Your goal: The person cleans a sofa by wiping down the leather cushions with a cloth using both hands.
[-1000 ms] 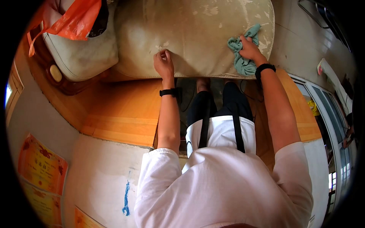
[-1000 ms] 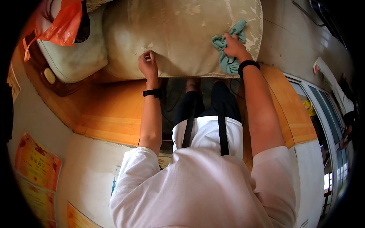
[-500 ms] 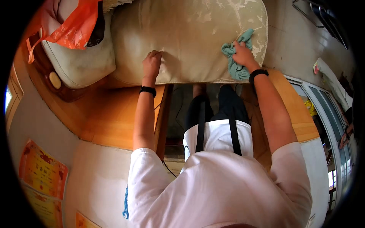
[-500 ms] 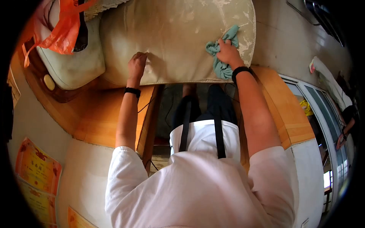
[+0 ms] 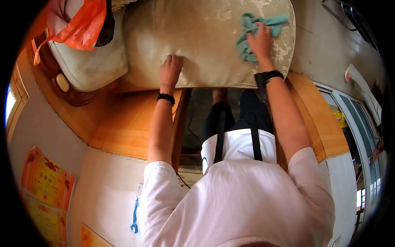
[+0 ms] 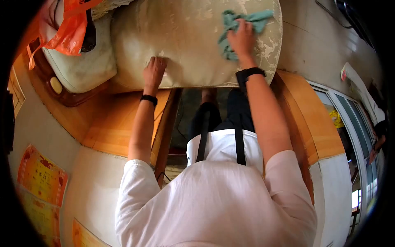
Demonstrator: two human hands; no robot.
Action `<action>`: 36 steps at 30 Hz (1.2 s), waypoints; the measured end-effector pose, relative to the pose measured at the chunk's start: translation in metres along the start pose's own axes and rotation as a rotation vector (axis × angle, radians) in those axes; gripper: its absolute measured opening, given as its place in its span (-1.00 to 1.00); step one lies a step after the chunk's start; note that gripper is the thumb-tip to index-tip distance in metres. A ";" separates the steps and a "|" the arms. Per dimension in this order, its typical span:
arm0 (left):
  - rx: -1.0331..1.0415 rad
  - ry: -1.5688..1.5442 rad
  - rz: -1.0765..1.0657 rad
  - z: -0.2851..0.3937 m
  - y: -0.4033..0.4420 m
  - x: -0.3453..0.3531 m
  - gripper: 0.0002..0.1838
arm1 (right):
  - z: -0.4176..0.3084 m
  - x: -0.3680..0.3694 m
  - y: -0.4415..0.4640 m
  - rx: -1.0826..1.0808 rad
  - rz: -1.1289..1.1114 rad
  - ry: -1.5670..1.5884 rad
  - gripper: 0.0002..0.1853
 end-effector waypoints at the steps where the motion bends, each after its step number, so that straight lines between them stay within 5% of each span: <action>1: -0.002 0.008 -0.005 0.006 -0.011 -0.001 -0.90 | -0.025 0.013 -0.018 -0.095 -0.076 0.084 -0.49; 5: -0.517 -0.201 0.057 0.026 -0.075 -0.002 -0.82 | -0.123 0.069 -0.113 -0.424 -0.558 0.146 -0.45; 7: -0.660 -0.196 -0.070 0.041 -0.110 0.008 -0.81 | -0.140 0.090 -0.151 -0.544 -0.604 0.117 -0.47; 9: -0.599 -0.299 -0.003 0.045 -0.147 0.030 -0.78 | -0.155 0.107 -0.178 -0.950 -0.735 -0.031 -0.48; 16: -0.929 -0.490 -0.092 0.048 -0.194 0.045 -0.82 | -0.173 0.072 -0.016 -0.861 -0.030 -0.246 -0.36; 19: -1.053 -0.641 -0.163 0.043 -0.205 0.047 -0.84 | -0.167 0.132 0.007 -0.642 -0.308 -0.230 -0.10; 20: -1.126 -0.656 -0.206 0.042 -0.208 0.045 -0.81 | -0.182 0.136 -0.005 -0.801 -0.036 -0.115 -0.34; 21: -1.196 -0.670 -0.251 0.040 -0.211 0.042 -0.71 | -0.195 0.143 -0.018 -0.814 -0.039 -0.112 -0.34; 25: -1.218 -0.810 -0.048 0.037 -0.202 0.025 -0.44 | -0.235 0.158 -0.116 -0.974 -0.308 0.002 -0.46; 27: -1.031 -0.693 0.263 0.031 -0.179 0.007 -0.26 | -0.222 0.159 -0.184 -1.114 -0.389 0.010 -0.51; 32: -0.836 -0.741 0.278 0.019 -0.150 0.014 -0.30 | -0.162 0.159 -0.283 -1.277 -0.828 0.440 -0.55; 34: -0.852 -0.735 0.246 0.023 -0.141 0.021 -0.36 | -0.149 0.162 -0.268 -0.833 -1.091 0.384 -0.57; 36: -0.793 -0.816 0.243 0.024 -0.113 0.022 -0.52 | -0.173 0.144 -0.216 -0.996 -1.073 -0.045 -0.60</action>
Point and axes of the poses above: each hand's wrist, its own y-axis towards the middle knuckle, its own x-axis out of the palm, z = x × y, the point moved 5 cm from there along y, towards the middle knuckle, and after that the axes turned 7 degrees about z, right-handed, at the moved point
